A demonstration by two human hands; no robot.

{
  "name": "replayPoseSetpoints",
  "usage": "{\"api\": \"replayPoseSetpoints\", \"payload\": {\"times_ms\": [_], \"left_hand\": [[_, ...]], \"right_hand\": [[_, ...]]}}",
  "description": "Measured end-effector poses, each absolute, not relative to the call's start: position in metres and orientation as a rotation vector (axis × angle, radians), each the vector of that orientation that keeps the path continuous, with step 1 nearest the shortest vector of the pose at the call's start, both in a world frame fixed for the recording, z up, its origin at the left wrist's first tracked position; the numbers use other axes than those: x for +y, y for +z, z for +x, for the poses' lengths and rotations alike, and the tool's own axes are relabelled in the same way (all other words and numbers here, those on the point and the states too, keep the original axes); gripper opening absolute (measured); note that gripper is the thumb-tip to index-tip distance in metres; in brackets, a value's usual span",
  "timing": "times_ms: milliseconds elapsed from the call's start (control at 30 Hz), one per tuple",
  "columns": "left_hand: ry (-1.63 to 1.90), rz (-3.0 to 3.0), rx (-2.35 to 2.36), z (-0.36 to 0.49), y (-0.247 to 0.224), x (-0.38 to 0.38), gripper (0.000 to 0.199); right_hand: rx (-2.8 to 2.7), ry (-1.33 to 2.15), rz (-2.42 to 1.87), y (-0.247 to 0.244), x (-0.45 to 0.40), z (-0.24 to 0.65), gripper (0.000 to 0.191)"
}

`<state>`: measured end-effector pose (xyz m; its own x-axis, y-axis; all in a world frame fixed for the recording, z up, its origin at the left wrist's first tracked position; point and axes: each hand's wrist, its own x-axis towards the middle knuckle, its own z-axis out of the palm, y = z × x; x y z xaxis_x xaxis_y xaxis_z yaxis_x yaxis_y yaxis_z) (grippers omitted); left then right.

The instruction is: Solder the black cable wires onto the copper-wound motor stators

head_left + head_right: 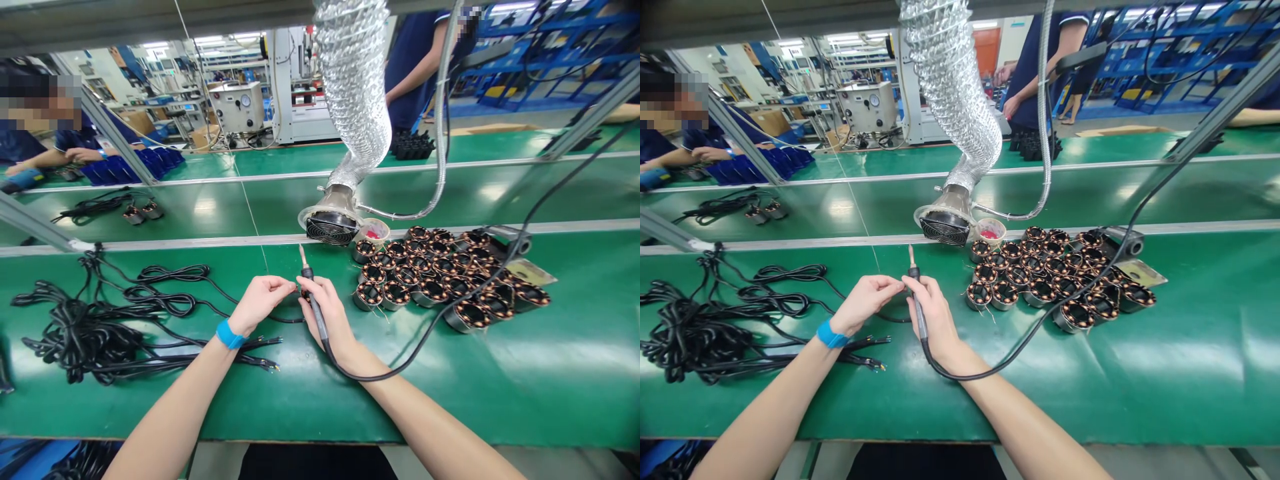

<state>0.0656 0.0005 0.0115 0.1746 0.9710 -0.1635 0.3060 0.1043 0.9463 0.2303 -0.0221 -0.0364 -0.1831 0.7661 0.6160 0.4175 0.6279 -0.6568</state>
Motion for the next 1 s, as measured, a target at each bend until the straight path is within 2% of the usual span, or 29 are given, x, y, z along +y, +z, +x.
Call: {"api": "replayPoseSetpoints", "payload": {"times_ms": [267,400,567,700,1000], "left_hand": [[0.595,1.661,1.156,0.053,0.015,0.003,0.042],[0.538,1.506,1.028,0.052,0.012,0.003,0.040],[0.783,1.086,0.897,0.063,-0.007,0.005,0.034],[0.934,1.109,0.953,0.069,-0.008,0.008,0.035],[0.989,1.174,1.209,0.045,-0.007,0.033,0.041]], "right_hand": [[-1.826,0.402,-0.930,-0.036,-0.020,0.231,0.051],[-1.851,0.389,-0.908,-0.040,-0.024,0.232,0.055],[-1.803,0.381,-0.969,-0.044,-0.031,0.222,0.056],[-1.770,0.421,-0.984,-0.041,-0.028,0.215,0.058],[-2.056,0.013,-1.073,0.004,-0.036,0.261,0.037]]}}
